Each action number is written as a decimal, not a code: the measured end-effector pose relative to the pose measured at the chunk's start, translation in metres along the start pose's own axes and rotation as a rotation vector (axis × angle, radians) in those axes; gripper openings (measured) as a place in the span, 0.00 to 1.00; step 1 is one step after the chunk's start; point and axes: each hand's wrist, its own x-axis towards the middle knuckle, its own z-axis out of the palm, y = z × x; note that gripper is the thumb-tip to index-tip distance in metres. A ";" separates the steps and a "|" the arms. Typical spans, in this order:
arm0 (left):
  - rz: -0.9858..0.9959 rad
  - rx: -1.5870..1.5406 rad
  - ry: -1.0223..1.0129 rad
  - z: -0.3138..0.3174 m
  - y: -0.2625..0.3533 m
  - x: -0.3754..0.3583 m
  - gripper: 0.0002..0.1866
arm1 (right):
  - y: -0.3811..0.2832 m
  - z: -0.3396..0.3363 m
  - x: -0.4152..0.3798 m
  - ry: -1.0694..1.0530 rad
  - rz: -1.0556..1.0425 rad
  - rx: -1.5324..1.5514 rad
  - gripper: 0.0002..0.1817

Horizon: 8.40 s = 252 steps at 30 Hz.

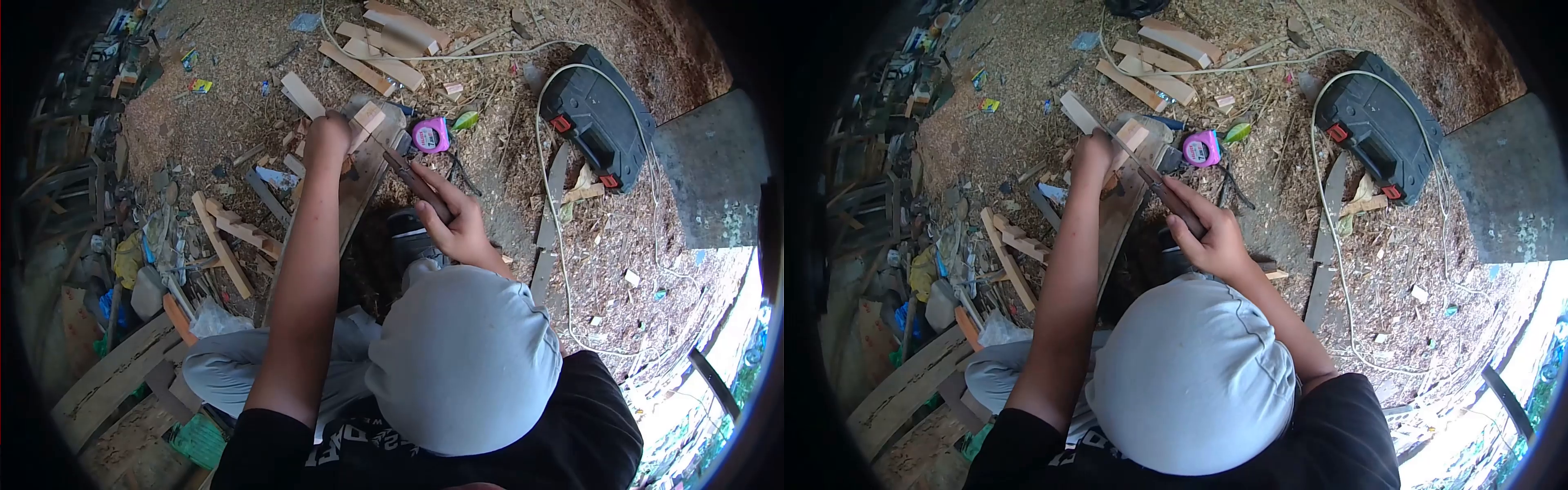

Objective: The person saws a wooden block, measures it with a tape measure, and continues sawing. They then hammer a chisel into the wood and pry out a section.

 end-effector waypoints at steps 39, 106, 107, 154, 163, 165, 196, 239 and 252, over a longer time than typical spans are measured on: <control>-0.047 -0.011 0.150 -0.014 0.012 -0.022 0.30 | -0.032 -0.014 -0.001 -0.019 0.187 -0.038 0.24; 0.001 -0.179 0.129 -0.026 0.005 -0.105 0.32 | -0.106 -0.071 0.028 -0.618 0.434 -0.190 0.34; -0.084 -0.294 0.252 -0.033 0.008 -0.115 0.31 | -0.113 -0.070 0.034 -0.700 0.450 -0.208 0.33; -0.074 -0.175 0.599 0.018 0.010 -0.074 0.24 | -0.056 -0.050 -0.008 -0.191 0.375 -0.220 0.23; -0.171 -0.029 0.435 0.016 0.010 -0.067 0.23 | -0.058 -0.068 -0.022 -0.181 0.280 -0.235 0.24; -0.133 -0.062 0.493 0.021 0.011 -0.072 0.23 | -0.057 -0.070 -0.028 -0.160 0.269 -0.213 0.24; 0.020 -0.206 0.697 0.020 0.007 -0.070 0.14 | -0.065 -0.025 -0.048 -0.125 0.416 -0.203 0.26; -0.123 -0.183 0.196 -0.017 -0.019 -0.090 0.31 | -0.061 0.044 -0.093 0.019 0.334 -0.188 0.27; -0.153 -0.096 0.226 -0.009 -0.019 -0.082 0.31 | -0.067 0.046 -0.105 0.099 0.286 -0.185 0.26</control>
